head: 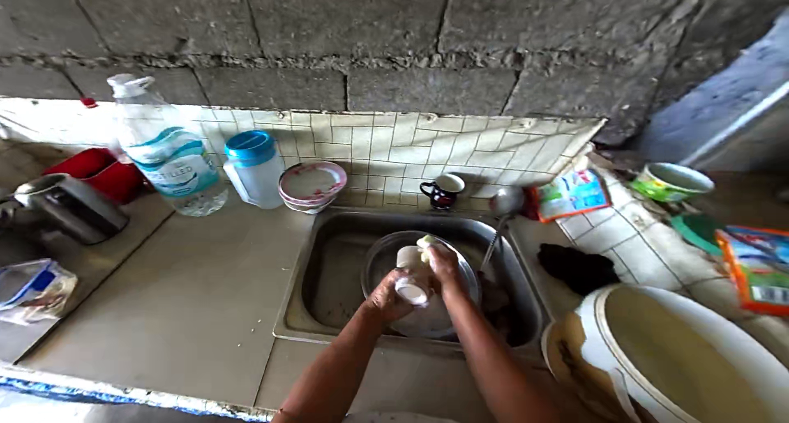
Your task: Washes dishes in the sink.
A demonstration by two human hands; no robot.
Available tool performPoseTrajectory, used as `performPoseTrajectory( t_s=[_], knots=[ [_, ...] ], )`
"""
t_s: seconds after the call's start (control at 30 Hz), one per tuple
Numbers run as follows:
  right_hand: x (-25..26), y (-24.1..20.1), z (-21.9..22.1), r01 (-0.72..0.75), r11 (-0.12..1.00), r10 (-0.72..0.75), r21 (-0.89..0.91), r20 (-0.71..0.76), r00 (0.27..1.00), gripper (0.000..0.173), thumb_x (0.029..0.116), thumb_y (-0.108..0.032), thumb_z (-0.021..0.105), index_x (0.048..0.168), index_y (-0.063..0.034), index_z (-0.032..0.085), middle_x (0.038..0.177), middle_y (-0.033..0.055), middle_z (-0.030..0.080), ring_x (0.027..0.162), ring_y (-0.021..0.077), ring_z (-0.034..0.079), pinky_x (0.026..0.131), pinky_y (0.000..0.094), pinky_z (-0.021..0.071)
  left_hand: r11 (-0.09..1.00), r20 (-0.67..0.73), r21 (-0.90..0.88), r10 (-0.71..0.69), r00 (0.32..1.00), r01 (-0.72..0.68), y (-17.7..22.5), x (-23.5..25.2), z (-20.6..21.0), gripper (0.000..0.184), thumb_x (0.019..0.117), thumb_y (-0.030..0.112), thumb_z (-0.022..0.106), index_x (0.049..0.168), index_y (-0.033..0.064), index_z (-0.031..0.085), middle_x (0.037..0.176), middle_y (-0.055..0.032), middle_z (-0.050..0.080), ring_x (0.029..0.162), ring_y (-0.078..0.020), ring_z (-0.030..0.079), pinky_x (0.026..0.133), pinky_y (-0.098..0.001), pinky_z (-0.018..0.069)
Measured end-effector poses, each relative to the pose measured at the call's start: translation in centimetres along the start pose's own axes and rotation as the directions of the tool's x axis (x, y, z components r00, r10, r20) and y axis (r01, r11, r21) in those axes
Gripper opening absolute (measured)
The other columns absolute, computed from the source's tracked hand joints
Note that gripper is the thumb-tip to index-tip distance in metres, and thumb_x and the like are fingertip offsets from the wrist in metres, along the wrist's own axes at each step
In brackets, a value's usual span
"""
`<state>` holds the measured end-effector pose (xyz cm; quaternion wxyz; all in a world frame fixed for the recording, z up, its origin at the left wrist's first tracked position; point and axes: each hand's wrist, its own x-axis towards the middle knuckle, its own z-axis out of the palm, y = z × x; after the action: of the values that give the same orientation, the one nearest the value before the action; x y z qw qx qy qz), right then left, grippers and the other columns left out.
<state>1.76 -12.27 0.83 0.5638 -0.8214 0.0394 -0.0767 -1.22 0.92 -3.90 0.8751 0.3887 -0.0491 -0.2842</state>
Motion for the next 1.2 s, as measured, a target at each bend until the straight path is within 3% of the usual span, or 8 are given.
performPoseTrajectory(
  t_s=[0.2, 0.33, 0.47, 0.67, 0.77, 0.83, 1.0, 1.2],
  knots=[
    [-1.0, -0.8, -0.3, 0.079, 0.970, -0.046, -0.228, 0.143, 0.989, 0.036, 0.1000, -0.006, 0.058, 0.131, 0.0123, 0.060, 0.127, 0.0310, 0.065, 0.124, 0.0389, 0.062, 0.111, 0.0495, 0.0438, 0.846, -0.297, 0.523, 0.063, 0.953, 0.107, 1.0, 0.5, 1.8, 0.093, 0.0830, -0.001, 0.074, 0.156, -0.0002, 0.018, 0.131, -0.0247, 0.057, 0.111, -0.0274, 0.064, 0.094, -0.0435, 0.0555],
    [-2.7, -0.5, 0.7, -0.053, 0.981, 0.072, -0.187, 0.097, 0.993, 0.039, 0.1053, -0.009, 0.052, 0.138, 0.0110, 0.055, 0.133, 0.0314, 0.062, 0.129, 0.0400, 0.058, 0.114, 0.0498, 0.0411, 0.991, -0.374, 0.133, 0.049, 0.926, 0.002, 0.8, 1.4, 1.4, 0.049, 0.1123, 0.038, 0.030, 0.150, 0.0070, 0.034, 0.115, -0.0147, 0.064, 0.096, -0.0219, 0.066, 0.082, -0.0410, 0.0578],
    [-4.6, 0.4, 1.1, 0.292, 0.921, -0.189, -0.258, 0.359, 0.914, 0.042, 0.0960, -0.004, 0.062, 0.136, 0.0099, 0.060, 0.134, 0.0304, 0.063, 0.128, 0.0428, 0.060, 0.112, 0.0531, 0.0440, 0.995, -0.428, 0.091, 0.078, 0.900, -0.043, 0.7, 1.4, 0.5, 0.051, 0.1133, 0.039, 0.013, 0.135, 0.0089, 0.049, 0.104, -0.0061, 0.066, 0.091, -0.0136, 0.065, 0.080, -0.0346, 0.0563],
    [0.4, 1.4, 0.6, -0.023, 0.992, 0.019, 0.123, 0.029, 0.999, 0.034, 0.1035, -0.007, 0.051, 0.132, 0.0109, 0.060, 0.131, 0.0263, 0.064, 0.124, 0.0269, 0.061, 0.109, 0.0388, 0.0455, 0.976, -0.104, -0.185, -0.139, 0.985, 0.118, 0.7, 0.7, 0.4, 0.056, 0.1054, 0.053, 0.026, 0.123, 0.0080, 0.055, 0.100, -0.0130, 0.069, 0.088, -0.0245, 0.070, 0.073, -0.0373, 0.0614],
    [0.5, -1.0, -0.4, -0.083, 0.962, 0.145, -0.260, 0.229, 0.963, 0.036, 0.1037, -0.015, 0.055, 0.132, 0.0076, 0.061, 0.130, 0.0282, 0.064, 0.125, 0.0365, 0.060, 0.111, 0.0508, 0.0435, 0.961, -0.218, 0.228, -0.108, 0.970, 0.158, 0.8, 0.2, 0.4, 0.038, 0.0972, 0.013, 0.052, 0.134, 0.0097, 0.049, 0.111, -0.0121, 0.069, 0.096, -0.0208, 0.069, 0.081, -0.0368, 0.0592],
    [0.0, -2.7, -0.6, 0.034, 0.893, 0.139, -0.448, 0.346, 0.928, 0.039, 0.1044, -0.020, 0.054, 0.134, 0.0041, 0.061, 0.129, 0.0278, 0.065, 0.126, 0.0408, 0.060, 0.109, 0.0570, 0.0424, 0.848, -0.269, 0.495, -0.056, 0.962, 0.188, 1.3, 0.3, 1.1, 0.099, 0.0796, 0.001, 0.079, 0.158, 0.0032, 0.018, 0.135, -0.0216, 0.056, 0.116, -0.0262, 0.062, 0.098, -0.0429, 0.0538],
    [0.6, 0.4, 0.2, -0.052, 0.992, 0.051, 0.114, 0.008, 0.999, 0.028, 0.1015, -0.008, 0.057, 0.121, 0.0103, 0.065, 0.117, 0.0236, 0.068, 0.110, 0.0246, 0.065, 0.101, 0.0386, 0.0502, 0.996, -0.069, -0.080, -0.045, 0.997, 0.039, 0.7, -0.3, 0.4, 0.042, 0.0879, 0.038, 0.060, 0.115, 0.0064, 0.059, 0.096, -0.0115, 0.072, 0.084, -0.0223, 0.072, 0.073, -0.0363, 0.0618],
    [-0.8, -1.0, -0.5, 0.000, 0.995, 0.009, -0.103, 0.089, 0.996, 0.040, 0.1006, -0.003, 0.054, 0.138, 0.0126, 0.054, 0.132, 0.0310, 0.062, 0.128, 0.0366, 0.059, 0.113, 0.0458, 0.0421, 0.937, -0.277, 0.347, 0.066, 0.959, 0.036, 0.7, 0.1, 1.6, 0.084, 0.0832, 0.011, 0.063, 0.155, 0.0049, 0.021, 0.123, -0.0184, 0.060, 0.101, -0.0228, 0.066, 0.086, -0.0413, 0.0575]
  ],
)
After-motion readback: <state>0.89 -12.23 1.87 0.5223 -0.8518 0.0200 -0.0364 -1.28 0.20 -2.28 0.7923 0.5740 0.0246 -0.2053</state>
